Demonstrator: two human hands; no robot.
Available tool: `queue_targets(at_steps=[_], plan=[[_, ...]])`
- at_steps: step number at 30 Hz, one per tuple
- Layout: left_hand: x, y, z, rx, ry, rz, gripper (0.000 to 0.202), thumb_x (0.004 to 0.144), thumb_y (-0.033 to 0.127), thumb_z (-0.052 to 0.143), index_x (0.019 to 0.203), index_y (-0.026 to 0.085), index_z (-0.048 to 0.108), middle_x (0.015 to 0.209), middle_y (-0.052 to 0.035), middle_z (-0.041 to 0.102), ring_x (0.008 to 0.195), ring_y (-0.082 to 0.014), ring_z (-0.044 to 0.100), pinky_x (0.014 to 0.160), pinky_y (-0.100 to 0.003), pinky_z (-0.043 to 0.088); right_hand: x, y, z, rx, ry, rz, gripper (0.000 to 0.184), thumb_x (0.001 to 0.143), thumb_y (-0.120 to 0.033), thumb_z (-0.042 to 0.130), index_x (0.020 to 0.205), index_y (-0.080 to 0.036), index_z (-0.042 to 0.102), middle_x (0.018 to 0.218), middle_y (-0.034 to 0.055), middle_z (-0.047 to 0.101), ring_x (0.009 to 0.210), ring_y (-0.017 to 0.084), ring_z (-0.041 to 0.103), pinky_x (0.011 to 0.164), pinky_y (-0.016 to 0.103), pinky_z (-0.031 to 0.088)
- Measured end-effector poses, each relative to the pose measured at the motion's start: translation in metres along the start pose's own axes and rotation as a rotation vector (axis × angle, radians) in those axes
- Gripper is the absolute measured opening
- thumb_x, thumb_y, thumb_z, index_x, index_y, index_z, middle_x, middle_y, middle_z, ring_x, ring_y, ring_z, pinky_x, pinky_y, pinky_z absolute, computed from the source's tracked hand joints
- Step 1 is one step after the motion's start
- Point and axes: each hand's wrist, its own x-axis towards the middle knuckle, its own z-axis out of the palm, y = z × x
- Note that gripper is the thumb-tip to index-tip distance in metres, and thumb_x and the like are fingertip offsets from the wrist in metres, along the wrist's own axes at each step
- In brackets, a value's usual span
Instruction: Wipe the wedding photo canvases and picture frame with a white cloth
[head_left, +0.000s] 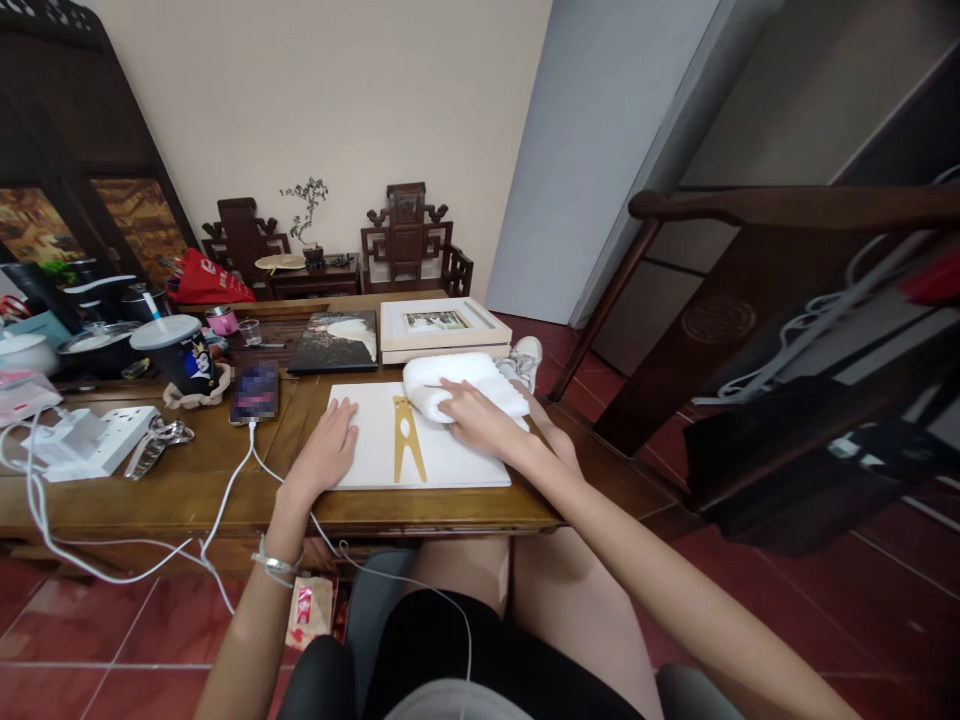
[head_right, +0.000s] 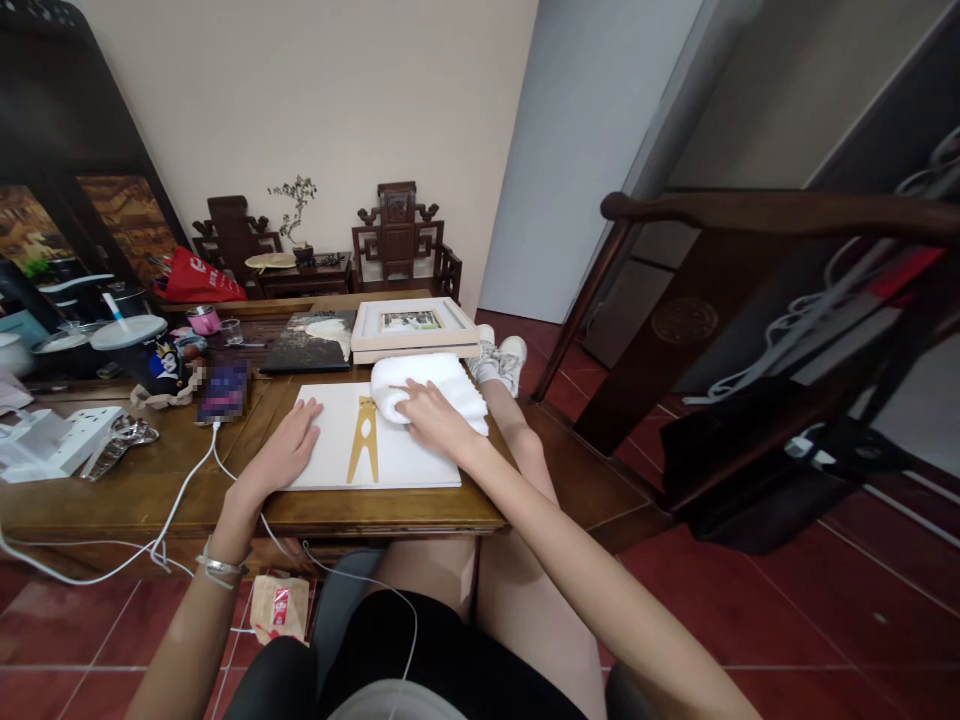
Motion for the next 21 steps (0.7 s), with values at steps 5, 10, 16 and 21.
queue_targets(at_steps=[5, 10, 16, 21], plan=[[0.002, -0.006, 0.003, 0.120, -0.012, 0.016, 0.053, 0.088, 0.034, 0.039, 0.133, 0.008, 0.050, 0.149, -0.0170, 0.039, 0.143, -0.0266, 0.027, 0.119, -0.041, 0.015, -0.037, -0.019, -0.012, 0.071, -0.007, -0.052, 0.031, 0.067, 0.007, 0.046, 0.080, -0.012, 0.067, 0.141, 0.0191, 0.049, 0.136, 0.037, 0.036, 0.110, 0.056, 0.031], [0.001, -0.005, 0.002, 0.244, -0.018, 0.036, 0.053, 0.089, 0.031, 0.039, 0.137, 0.009, 0.045, 0.150, -0.0178, 0.038, 0.142, -0.0288, 0.028, 0.117, -0.046, 0.020, -0.067, -0.029, -0.023, 0.140, 0.015, -0.096, 0.032, 0.060, 0.009, 0.043, 0.069, -0.015, 0.063, 0.139, 0.0158, 0.052, 0.138, 0.032, 0.036, 0.113, 0.051, 0.032], [0.005, -0.002, -0.009, 0.334, -0.065, 0.009, 0.050, 0.088, 0.034, 0.041, 0.132, 0.012, 0.049, 0.148, -0.0165, 0.041, 0.140, -0.0295, 0.032, 0.113, -0.052, 0.027, -0.027, -0.009, -0.016, 0.069, -0.048, -0.004, 0.029, 0.069, 0.006, 0.046, 0.082, -0.013, 0.065, 0.128, 0.0215, 0.059, 0.134, 0.031, 0.042, 0.107, 0.047, 0.037], [0.007, -0.010, -0.008, 0.352, -0.129, -0.016, 0.057, 0.092, 0.037, 0.031, 0.144, 0.011, 0.034, 0.157, -0.0136, 0.024, 0.147, -0.0263, 0.016, 0.114, -0.051, 0.024, 0.010, 0.004, -0.007, 0.031, -0.056, 0.067, 0.030, 0.074, 0.004, 0.044, 0.089, -0.011, 0.065, 0.117, 0.0207, 0.063, 0.120, 0.029, 0.055, 0.100, 0.040, 0.041]])
